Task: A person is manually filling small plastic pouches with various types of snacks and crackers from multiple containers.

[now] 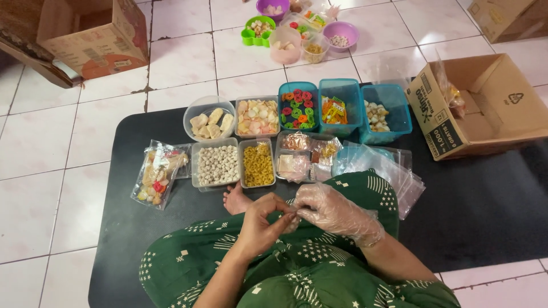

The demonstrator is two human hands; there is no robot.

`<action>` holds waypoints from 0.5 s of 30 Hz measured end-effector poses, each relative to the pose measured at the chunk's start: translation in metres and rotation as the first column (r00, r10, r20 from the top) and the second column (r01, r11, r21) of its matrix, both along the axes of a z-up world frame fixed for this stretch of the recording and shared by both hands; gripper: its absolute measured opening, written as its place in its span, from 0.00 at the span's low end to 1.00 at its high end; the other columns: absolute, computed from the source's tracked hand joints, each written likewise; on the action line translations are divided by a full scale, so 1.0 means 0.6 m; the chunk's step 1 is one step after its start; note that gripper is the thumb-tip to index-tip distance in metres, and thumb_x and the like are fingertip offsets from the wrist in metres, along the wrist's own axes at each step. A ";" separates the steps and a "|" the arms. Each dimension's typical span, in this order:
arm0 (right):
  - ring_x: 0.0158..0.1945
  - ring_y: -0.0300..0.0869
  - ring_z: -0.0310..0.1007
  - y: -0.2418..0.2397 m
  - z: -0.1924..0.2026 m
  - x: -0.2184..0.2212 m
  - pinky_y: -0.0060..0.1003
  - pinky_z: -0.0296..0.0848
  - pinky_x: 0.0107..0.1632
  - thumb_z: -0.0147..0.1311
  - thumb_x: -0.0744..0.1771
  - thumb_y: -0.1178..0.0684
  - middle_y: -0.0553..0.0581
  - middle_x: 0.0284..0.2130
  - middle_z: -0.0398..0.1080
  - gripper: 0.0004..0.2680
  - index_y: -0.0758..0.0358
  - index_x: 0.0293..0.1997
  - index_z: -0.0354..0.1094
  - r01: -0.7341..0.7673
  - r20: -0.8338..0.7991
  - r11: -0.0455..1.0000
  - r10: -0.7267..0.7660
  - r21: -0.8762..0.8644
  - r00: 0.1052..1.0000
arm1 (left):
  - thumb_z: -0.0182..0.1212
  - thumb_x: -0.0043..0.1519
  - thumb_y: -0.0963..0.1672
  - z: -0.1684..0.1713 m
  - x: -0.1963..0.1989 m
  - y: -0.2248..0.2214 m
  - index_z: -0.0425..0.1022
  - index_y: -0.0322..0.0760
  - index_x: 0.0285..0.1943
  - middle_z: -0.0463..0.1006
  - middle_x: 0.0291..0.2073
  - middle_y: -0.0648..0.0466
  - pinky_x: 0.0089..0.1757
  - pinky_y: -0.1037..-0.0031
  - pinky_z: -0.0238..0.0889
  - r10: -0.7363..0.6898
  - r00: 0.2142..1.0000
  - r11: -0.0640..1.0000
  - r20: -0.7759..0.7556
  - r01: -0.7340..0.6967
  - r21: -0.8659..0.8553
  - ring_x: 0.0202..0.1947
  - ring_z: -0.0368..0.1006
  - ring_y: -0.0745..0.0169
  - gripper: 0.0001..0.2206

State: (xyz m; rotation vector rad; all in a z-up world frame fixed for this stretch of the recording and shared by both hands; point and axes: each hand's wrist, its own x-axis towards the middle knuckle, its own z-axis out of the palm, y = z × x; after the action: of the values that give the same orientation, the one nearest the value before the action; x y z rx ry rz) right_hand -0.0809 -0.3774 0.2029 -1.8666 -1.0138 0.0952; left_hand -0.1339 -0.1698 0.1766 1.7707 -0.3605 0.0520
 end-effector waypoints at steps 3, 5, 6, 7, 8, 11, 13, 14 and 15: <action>0.30 0.44 0.67 0.001 -0.004 -0.004 0.37 0.68 0.36 0.60 0.59 0.64 0.53 0.28 0.69 0.04 0.65 0.32 0.71 0.026 -0.003 1.000 -0.026 -0.004 1.000 | 0.66 0.55 0.37 -0.010 0.003 0.002 0.81 0.30 0.35 0.79 0.35 0.54 0.40 0.78 0.67 0.002 0.998 1.000 -0.061 -0.003 -0.013 0.35 0.72 0.66 0.03; 0.32 0.43 0.67 0.002 0.003 -0.008 0.36 0.68 0.38 0.58 0.60 0.63 0.51 0.29 0.69 0.04 0.64 0.33 0.72 0.086 -0.004 0.995 -0.087 -0.039 0.996 | 0.65 0.56 0.37 -0.025 0.005 0.006 0.78 0.27 0.38 0.79 0.36 0.52 0.43 0.79 0.71 -0.013 0.986 0.994 -0.169 -0.005 -0.105 0.36 0.74 0.67 0.04; 0.32 0.43 0.67 0.001 0.000 -0.008 0.36 0.68 0.38 0.58 0.60 0.63 0.51 0.29 0.69 0.04 0.64 0.33 0.72 0.087 -0.005 0.995 -0.087 -0.039 0.996 | 0.65 0.56 0.37 -0.028 0.007 0.008 0.78 0.27 0.38 0.79 0.36 0.52 0.43 0.79 0.71 -0.014 0.985 0.994 -0.169 -0.004 -0.105 0.36 0.74 0.67 0.04; 0.33 0.43 0.67 0.001 -0.003 -0.007 0.36 0.68 0.38 0.59 0.60 0.63 0.51 0.30 0.69 0.04 0.64 0.34 0.72 0.091 0.002 0.995 -0.091 -0.030 0.996 | 0.66 0.57 0.37 -0.031 0.008 0.010 0.79 0.28 0.36 0.78 0.35 0.53 0.41 0.79 0.70 0.014 0.990 0.997 -0.139 -0.024 -0.075 0.34 0.72 0.67 0.02; 0.34 0.42 0.67 0.001 -0.006 -0.007 0.35 0.68 0.39 0.59 0.60 0.62 0.51 0.31 0.69 0.04 0.64 0.34 0.73 0.095 0.009 0.995 -0.095 -0.021 0.995 | 0.67 0.57 0.37 -0.035 0.009 0.012 0.80 0.28 0.34 0.78 0.34 0.54 0.40 0.79 0.68 0.041 0.993 0.998 -0.109 -0.046 -0.046 0.33 0.71 0.67 0.01; 0.31 0.39 0.69 0.000 -0.006 -0.005 0.31 0.69 0.34 0.63 0.62 0.59 0.51 0.33 0.73 0.06 0.65 0.39 0.74 0.173 -0.017 0.982 -0.175 -0.072 0.984 | 0.66 0.57 0.35 -0.027 0.008 0.013 0.81 0.27 0.36 0.78 0.34 0.53 0.38 0.79 0.68 0.083 0.995 0.994 -0.050 -0.086 -0.064 0.33 0.72 0.67 0.02; 0.31 0.39 0.69 -0.005 -0.014 0.001 0.32 0.69 0.35 0.62 0.62 0.59 0.51 0.32 0.73 0.04 0.65 0.37 0.75 0.165 -0.016 0.985 -0.166 -0.048 0.986 | 0.66 0.57 0.36 -0.035 0.009 0.016 0.81 0.27 0.37 0.78 0.34 0.53 0.38 0.79 0.68 0.088 0.994 0.992 -0.058 -0.093 -0.087 0.33 0.71 0.67 0.02; 0.31 0.39 0.70 -0.007 -0.018 0.005 0.32 0.70 0.35 0.61 0.63 0.59 0.51 0.30 0.74 0.03 0.64 0.36 0.76 0.157 -0.016 0.987 -0.157 -0.023 0.987 | 0.66 0.58 0.37 -0.040 0.010 0.017 0.80 0.26 0.37 0.77 0.34 0.53 0.38 0.79 0.68 0.093 0.993 0.989 -0.067 -0.100 -0.110 0.33 0.71 0.68 0.03; 0.31 0.39 0.70 -0.008 -0.021 0.005 0.32 0.70 0.35 0.61 0.63 0.59 0.51 0.30 0.74 0.03 0.64 0.36 0.76 0.158 -0.018 0.987 -0.158 -0.024 0.987 | 0.66 0.58 0.37 -0.043 0.011 0.016 0.80 0.26 0.37 0.77 0.34 0.53 0.38 0.79 0.68 0.093 0.993 0.989 -0.068 -0.100 -0.110 0.33 0.71 0.68 0.03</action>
State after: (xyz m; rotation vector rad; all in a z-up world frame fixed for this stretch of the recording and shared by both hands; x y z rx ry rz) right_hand -0.0780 -0.3819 0.1901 -1.9556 -0.8512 0.0306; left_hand -0.1276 -0.1601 0.1506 1.6719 -0.2220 0.0835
